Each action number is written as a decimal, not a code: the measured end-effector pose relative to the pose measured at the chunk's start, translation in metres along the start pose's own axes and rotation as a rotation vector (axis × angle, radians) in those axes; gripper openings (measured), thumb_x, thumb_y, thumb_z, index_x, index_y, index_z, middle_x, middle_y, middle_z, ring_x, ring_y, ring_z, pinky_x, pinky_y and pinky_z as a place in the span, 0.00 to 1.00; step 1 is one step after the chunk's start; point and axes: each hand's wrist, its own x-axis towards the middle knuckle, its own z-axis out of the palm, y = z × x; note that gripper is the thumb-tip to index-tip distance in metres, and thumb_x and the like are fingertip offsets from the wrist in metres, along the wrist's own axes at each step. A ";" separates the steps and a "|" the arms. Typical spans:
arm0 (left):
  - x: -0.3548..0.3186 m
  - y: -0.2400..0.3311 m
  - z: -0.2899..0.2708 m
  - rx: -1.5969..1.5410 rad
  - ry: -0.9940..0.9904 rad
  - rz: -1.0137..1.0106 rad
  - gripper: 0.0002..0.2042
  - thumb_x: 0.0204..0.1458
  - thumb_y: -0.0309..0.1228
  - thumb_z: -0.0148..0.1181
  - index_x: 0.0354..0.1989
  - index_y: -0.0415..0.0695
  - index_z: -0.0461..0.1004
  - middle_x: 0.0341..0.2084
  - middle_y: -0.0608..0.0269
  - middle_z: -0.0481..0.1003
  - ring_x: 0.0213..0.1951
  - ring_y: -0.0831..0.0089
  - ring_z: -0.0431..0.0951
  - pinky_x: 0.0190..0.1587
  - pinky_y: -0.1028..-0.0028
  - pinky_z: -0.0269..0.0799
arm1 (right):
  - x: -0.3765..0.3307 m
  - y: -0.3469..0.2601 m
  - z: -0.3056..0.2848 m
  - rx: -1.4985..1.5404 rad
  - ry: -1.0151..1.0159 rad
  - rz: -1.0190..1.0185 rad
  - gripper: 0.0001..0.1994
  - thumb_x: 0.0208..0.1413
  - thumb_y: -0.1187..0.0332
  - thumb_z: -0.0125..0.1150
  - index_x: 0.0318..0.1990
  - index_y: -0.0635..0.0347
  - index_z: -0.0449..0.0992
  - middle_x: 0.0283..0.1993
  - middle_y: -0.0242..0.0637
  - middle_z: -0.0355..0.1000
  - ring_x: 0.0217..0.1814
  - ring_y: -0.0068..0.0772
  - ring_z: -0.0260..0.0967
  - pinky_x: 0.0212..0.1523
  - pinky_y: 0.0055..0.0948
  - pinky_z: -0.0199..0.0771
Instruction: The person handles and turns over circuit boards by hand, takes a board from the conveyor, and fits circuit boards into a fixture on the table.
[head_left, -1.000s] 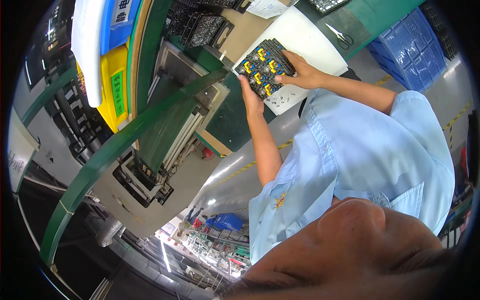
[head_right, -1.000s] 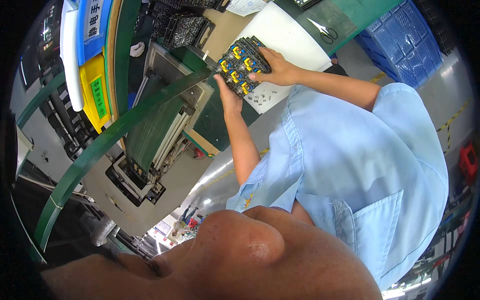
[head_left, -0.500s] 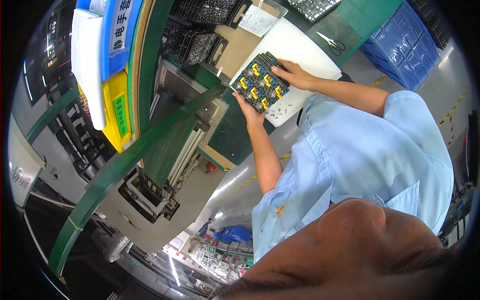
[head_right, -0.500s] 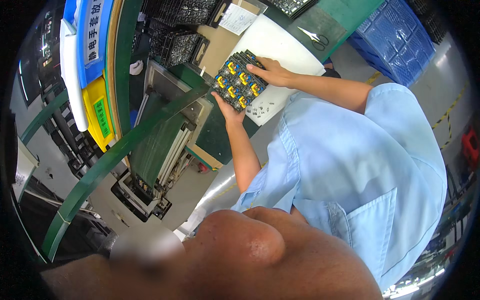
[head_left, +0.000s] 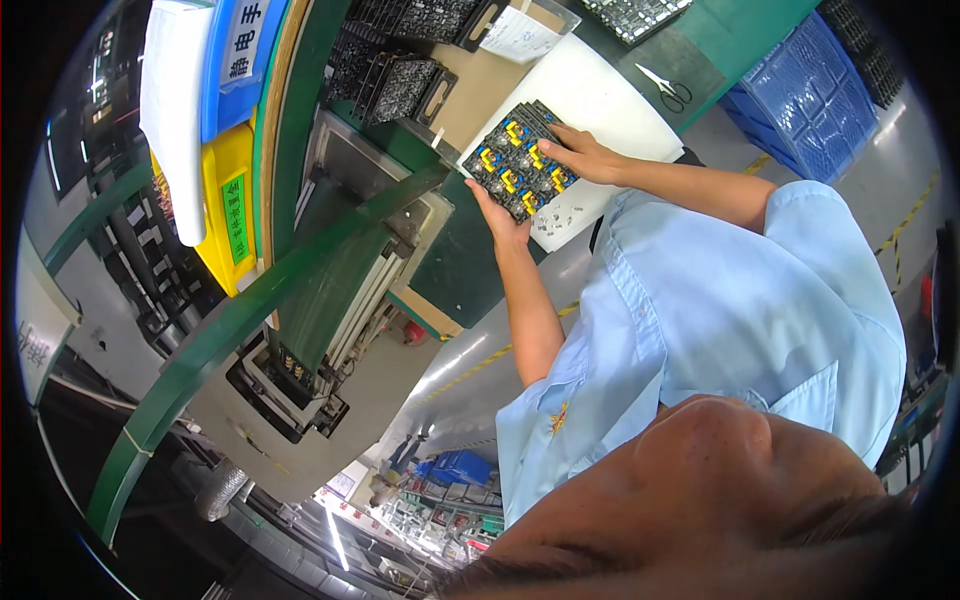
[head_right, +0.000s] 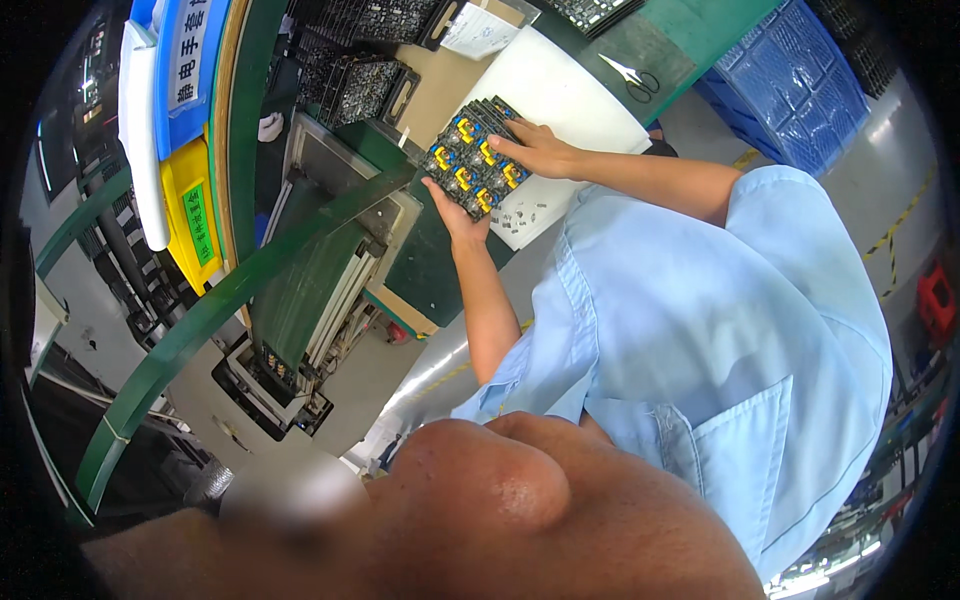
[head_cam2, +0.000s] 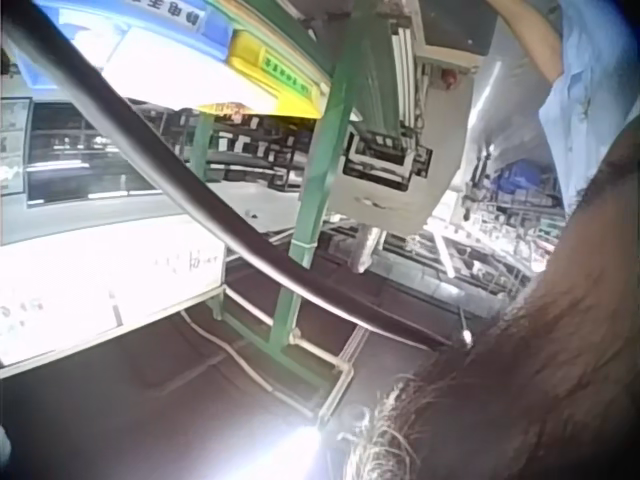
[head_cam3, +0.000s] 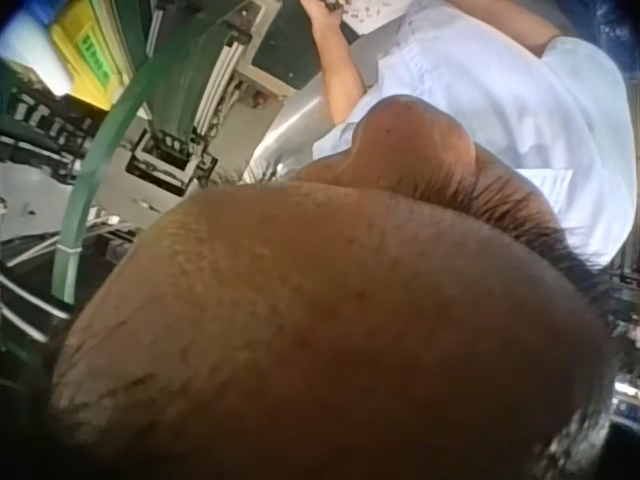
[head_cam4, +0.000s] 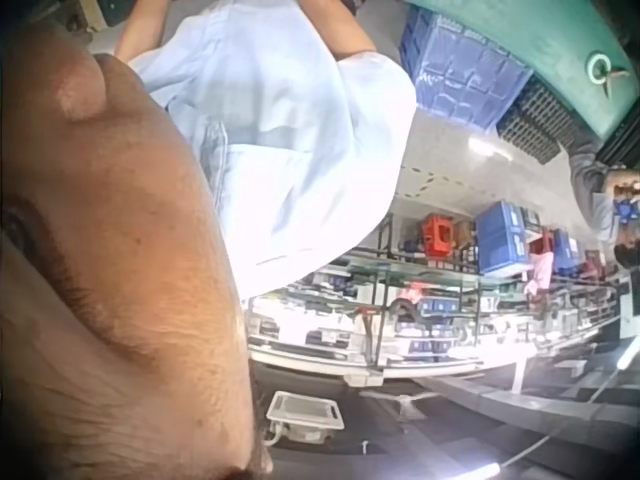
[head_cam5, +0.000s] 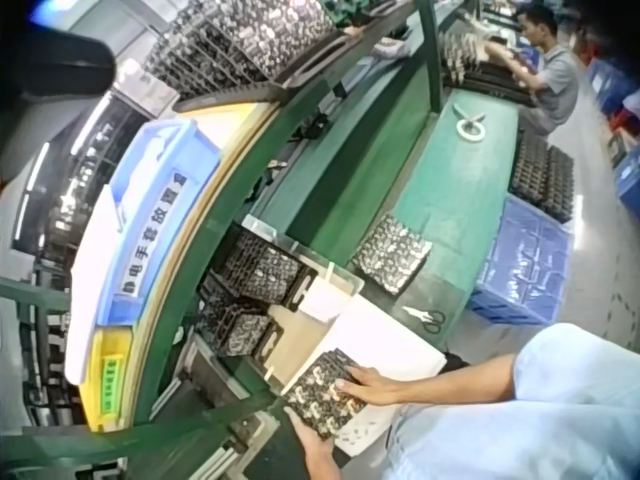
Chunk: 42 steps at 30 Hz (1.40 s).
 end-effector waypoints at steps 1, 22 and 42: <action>0.000 0.000 0.002 -0.013 -0.001 -0.006 0.36 0.61 0.66 0.32 0.69 0.53 0.58 0.65 0.59 0.64 0.63 0.57 0.66 0.64 0.53 0.62 | -0.001 0.001 -0.001 0.014 -0.005 -0.001 0.51 0.59 0.31 0.39 0.70 0.76 0.50 0.74 0.60 0.46 0.76 0.58 0.42 0.74 0.45 0.43; -0.002 -0.004 0.008 -0.081 0.022 0.074 0.32 0.63 0.61 0.37 0.63 0.48 0.65 0.58 0.58 0.71 0.57 0.59 0.72 0.60 0.56 0.68 | -0.008 -0.011 0.002 0.034 0.030 0.041 0.41 0.59 0.33 0.45 0.65 0.60 0.63 0.63 0.53 0.66 0.66 0.54 0.58 0.69 0.47 0.51; -0.003 -0.018 0.013 -0.070 -0.036 0.112 0.35 0.62 0.63 0.31 0.68 0.50 0.60 0.63 0.60 0.66 0.62 0.59 0.68 0.64 0.56 0.63 | -0.014 -0.025 -0.015 0.017 0.023 -0.044 0.41 0.61 0.36 0.47 0.65 0.68 0.60 0.54 0.59 0.70 0.58 0.46 0.66 0.58 0.41 0.66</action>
